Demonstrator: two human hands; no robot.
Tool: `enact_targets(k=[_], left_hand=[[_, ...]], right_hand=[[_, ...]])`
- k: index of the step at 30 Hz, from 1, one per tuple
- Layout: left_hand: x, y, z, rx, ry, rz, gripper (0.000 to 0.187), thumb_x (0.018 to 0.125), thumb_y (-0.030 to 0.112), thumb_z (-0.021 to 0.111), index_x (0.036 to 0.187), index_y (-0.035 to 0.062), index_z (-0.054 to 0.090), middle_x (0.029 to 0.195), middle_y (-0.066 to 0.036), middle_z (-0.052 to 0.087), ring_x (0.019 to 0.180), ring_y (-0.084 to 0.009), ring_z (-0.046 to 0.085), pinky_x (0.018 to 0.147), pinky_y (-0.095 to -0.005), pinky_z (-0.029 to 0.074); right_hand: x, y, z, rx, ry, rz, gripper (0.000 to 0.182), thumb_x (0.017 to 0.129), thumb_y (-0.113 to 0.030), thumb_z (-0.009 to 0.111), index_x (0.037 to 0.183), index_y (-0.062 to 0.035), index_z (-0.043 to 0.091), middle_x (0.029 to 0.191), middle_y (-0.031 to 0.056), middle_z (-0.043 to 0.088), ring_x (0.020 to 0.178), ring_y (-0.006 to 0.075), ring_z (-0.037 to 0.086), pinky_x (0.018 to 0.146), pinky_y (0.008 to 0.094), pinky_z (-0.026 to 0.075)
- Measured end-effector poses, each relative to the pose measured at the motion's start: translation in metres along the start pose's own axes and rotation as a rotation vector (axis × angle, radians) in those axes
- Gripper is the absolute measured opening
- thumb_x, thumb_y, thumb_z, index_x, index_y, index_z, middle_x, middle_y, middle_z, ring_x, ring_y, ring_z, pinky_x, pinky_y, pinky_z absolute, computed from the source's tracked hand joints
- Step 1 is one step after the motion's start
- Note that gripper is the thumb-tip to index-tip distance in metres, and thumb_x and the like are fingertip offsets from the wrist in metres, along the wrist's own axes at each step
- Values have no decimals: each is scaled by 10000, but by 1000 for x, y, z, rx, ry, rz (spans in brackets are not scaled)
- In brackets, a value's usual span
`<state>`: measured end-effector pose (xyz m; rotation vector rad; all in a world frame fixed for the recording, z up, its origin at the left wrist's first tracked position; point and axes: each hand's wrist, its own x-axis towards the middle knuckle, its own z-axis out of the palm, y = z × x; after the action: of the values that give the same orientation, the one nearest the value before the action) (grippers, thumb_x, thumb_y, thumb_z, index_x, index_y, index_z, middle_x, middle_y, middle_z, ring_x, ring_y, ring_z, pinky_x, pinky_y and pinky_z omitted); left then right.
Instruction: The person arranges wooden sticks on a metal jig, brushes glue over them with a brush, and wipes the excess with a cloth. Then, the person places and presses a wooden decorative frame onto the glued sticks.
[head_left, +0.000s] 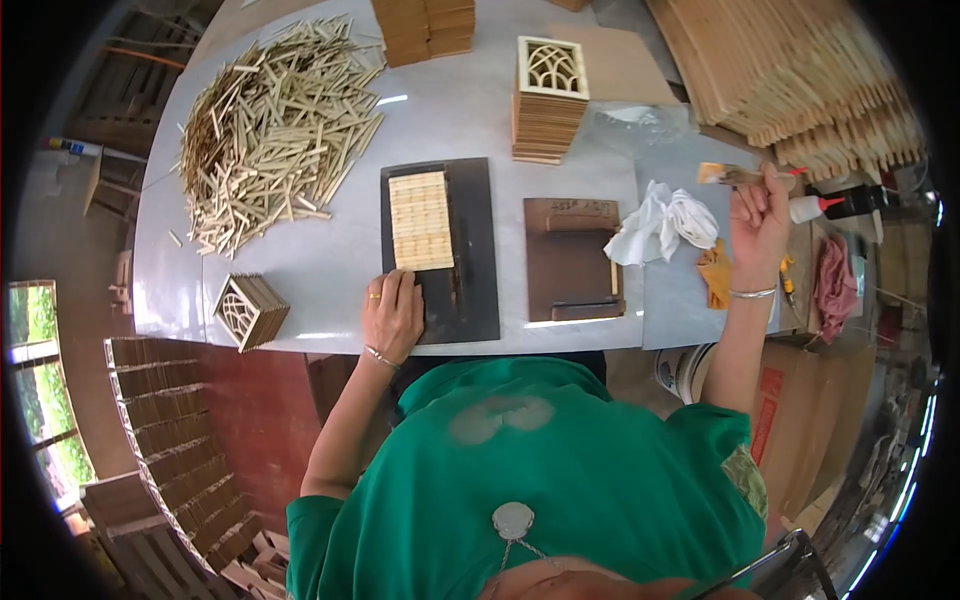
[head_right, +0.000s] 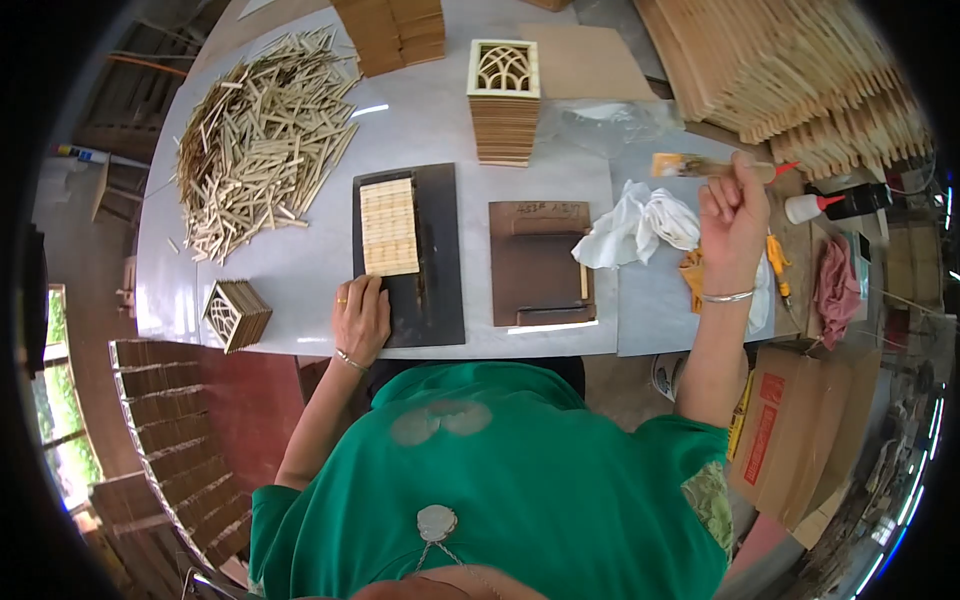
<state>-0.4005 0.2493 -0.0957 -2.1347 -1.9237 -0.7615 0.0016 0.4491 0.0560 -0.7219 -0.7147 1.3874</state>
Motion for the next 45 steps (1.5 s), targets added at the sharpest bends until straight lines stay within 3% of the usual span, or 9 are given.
enact_targets(k=[4, 7, 8, 10, 14, 23, 33, 43, 45], left_hand=[[2, 1, -3, -8, -28, 0, 268, 834, 65, 646, 1086, -22, 615, 1037, -128, 592, 930, -293, 579, 809, -396, 481], [1, 2, -4, -11, -32, -4, 283, 829, 59, 647, 1097, -28, 614, 1037, -130, 589, 939, -294, 578, 817, -395, 482], [1, 2, -5, -4, -39, -1, 285, 827, 56, 646, 1097, -30, 615, 1045, -134, 589, 945, -298, 577, 824, -396, 482], [-3, 2, -2, -24, -34, -9, 285, 823, 48, 641, 1096, -34, 621, 1070, -143, 592, 966, -311, 571, 845, -400, 483], [-6, 4, -1, -24, -30, -23, 289, 816, 44, 651, 1088, -50, 636, 1077, -164, 600, 973, -336, 576, 841, -419, 489], [-10, 5, -3, -29, -102, -62, 368, 830, 73, 634, 1174, -54, 600, 1149, -170, 583, 1036, -345, 556, 899, -443, 467], [-12, 4, -5, -24, -138, -75, 361, 835, 50, 590, 1178, -65, 596, 1156, -197, 578, 1020, -363, 544, 897, -444, 452], [-11, 4, -5, -35, -121, -80, 340, 838, 46, 581, 1156, -73, 606, 1154, -207, 586, 1017, -374, 543, 895, -450, 455], [-11, 5, -6, -34, -124, -83, 340, 837, 45, 581, 1155, -74, 607, 1155, -208, 586, 1017, -375, 543, 894, -451, 456]], right_hand=[[-3, 14, 3, 78, -8, 108, 215, 977, -208, 554, 1043, -20, 635, 572, -43, 383, 463, 36, 298, 464, 195, 286], [-10, 28, 16, -99, 129, 112, 418, 1000, -350, 523, 1270, -32, 553, 808, 51, 621, 585, 93, 520, 556, 225, 469], [-5, 29, 0, -71, -76, 155, 466, 997, -385, 512, 1322, -51, 510, 937, 89, 656, 768, 150, 624, 672, 283, 551], [3, 37, -10, -1, -75, 172, 436, 995, -367, 522, 1296, -51, 522, 911, 83, 644, 866, 175, 641, 730, 313, 571], [21, 47, -1, -116, 14, 11, 260, 941, -128, 626, 1175, -21, 592, 813, 27, 600, 684, 102, 559, 585, 236, 459], [70, 43, 6, -853, -175, -153, 209, 915, -152, 655, 1060, -3, 677, 811, 26, 654, 618, 83, 619, 500, 203, 461], [118, 66, 14, -1169, -441, -76, 170, 871, -155, 664, 887, 13, 682, 787, 72, 683, 592, 121, 641, 579, 260, 511], [140, 81, 8, -1376, -512, -35, 185, 857, -172, 678, 839, 11, 678, 655, 82, 661, 603, 141, 659, 592, 283, 507], [137, 79, 11, -1224, -372, 116, 227, 867, -196, 691, 815, 23, 671, 643, 82, 657, 597, 139, 654, 568, 290, 502]])
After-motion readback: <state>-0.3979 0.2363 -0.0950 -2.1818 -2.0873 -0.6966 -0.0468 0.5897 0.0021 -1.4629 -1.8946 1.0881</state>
